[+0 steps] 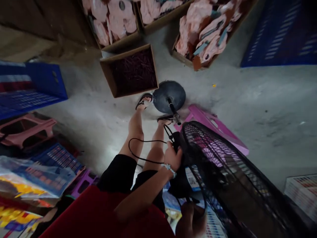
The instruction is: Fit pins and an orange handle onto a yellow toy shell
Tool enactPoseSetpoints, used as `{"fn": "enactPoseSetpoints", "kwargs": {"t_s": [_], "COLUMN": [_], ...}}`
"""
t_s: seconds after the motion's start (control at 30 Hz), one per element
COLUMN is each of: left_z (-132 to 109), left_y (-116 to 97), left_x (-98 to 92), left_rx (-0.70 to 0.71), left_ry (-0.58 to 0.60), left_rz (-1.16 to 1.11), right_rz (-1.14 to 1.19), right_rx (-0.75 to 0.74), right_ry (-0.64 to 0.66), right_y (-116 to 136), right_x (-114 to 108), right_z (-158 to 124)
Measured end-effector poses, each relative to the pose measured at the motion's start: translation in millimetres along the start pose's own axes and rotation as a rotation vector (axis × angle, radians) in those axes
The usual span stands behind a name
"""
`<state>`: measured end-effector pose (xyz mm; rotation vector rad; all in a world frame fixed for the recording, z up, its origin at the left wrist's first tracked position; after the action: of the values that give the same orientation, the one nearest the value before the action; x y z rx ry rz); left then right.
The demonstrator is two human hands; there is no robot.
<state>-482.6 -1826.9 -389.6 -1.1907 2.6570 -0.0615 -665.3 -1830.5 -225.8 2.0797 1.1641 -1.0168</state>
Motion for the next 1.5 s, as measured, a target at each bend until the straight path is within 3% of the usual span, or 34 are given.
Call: {"fn": "enactPoseSetpoints", "kwargs": {"t_s": [0.2, 0.43, 0.67, 0.97, 1.13, 1.27, 1.43, 1.5], "left_z": [19.6, 40.1, 48.9, 49.3, 51.6, 55.3, 60.8, 62.5], "left_y": [17.0, 15.2, 14.0, -3.7, -14.2, -17.7, -16.2, -14.2], "left_x": [24.3, 42.2, 53.2, 46.2, 37.0, 32.3, 32.1, 31.5], "left_rx": [-0.041, -0.025, -0.035, -0.078, -0.115, -0.162, -0.232, -0.24], "left_ry": [0.138, 0.213, 0.213, 0.177, 0.181, 0.184, 0.166, 0.157], "left_rz": [0.018, 0.021, 0.046, 0.107, 0.091, 0.013, -0.122, -0.199], "right_rz": [-0.052, -0.188, -0.219, -0.114, -0.112, -0.219, -0.392, -0.417], "right_rx": [-0.107, -0.261, -0.243, -0.092, -0.056, -0.074, -0.398, -0.489], "right_ry": [-0.094, -0.068, -0.025, -0.053, -0.109, -0.13, -0.112, -0.062], "right_y": [-0.7, -3.1, -2.1, 13.3, 33.9, 65.5, 123.3, 134.7], "right_x": [5.7, 10.4, 5.7, 2.7, 2.7, -0.2, 5.3, 11.2], "right_z": [20.8, 40.4, 61.5, 69.0, 46.8, 38.1, 39.0, 36.9]}}
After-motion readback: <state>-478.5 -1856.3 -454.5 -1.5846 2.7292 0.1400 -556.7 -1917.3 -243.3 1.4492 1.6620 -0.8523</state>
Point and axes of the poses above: each hand's wrist, its own z-axis towards the middle knuckle, its own x-axis out of the palm, y = z × x, the point moved 6 cm from there along z, towards the middle knuckle, and after that the axes turned 6 degrees about -z, right-handed, at the moved point
